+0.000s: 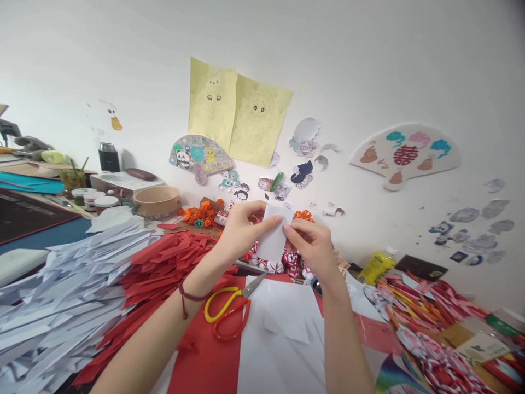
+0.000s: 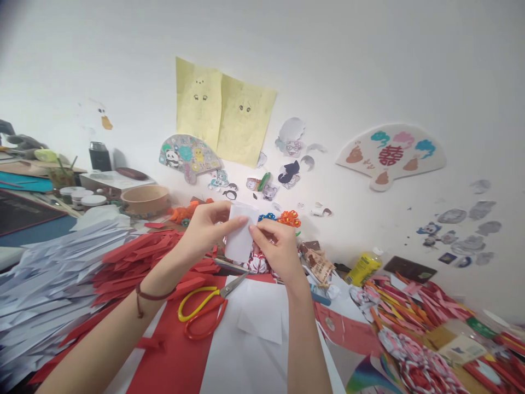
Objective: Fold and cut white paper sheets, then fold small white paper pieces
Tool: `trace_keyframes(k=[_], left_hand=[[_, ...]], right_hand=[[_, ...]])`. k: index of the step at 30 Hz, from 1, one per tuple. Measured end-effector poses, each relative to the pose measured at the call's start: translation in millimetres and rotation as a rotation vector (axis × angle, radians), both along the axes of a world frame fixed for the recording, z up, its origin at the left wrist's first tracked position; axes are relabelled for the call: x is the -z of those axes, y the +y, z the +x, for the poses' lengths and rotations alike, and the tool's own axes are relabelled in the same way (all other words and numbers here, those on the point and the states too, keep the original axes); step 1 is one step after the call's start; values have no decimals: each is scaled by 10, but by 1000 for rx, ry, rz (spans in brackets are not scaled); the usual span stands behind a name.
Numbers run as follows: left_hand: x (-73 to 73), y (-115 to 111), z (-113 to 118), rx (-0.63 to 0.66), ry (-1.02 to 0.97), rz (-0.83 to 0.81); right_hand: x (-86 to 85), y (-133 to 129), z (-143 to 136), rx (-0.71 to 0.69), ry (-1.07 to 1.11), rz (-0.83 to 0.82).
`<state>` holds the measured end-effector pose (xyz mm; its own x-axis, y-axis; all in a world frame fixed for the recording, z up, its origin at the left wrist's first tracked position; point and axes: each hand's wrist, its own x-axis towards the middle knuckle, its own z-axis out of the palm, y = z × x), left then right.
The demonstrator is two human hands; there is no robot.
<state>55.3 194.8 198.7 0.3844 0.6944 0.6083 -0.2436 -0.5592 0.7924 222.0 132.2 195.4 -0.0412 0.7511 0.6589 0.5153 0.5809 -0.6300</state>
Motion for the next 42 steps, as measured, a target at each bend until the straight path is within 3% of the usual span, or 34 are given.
trace_keyframes(k=[3,6,16,23,29,40,42], left_hand=[[9,23,14,76,-61,-93],[29,58,30,45,-116,-136],[134,126,96,-82,-104,-32],[150,89,162,-113,-146,-45],[168,64,191,-197,-122,57],[189,70,214,-98,-46,52],[184,63,206,-126,-48,81]], right_hand=[[6,10,15,26,25,16],[11,13,27,24,32,12],[27,36,36,48,14,38],[22,26,55,26,6,61],[8,5,82,14,-19,69],[9,3,107,77,-27,139],[14,8,107,78,-48,148]])
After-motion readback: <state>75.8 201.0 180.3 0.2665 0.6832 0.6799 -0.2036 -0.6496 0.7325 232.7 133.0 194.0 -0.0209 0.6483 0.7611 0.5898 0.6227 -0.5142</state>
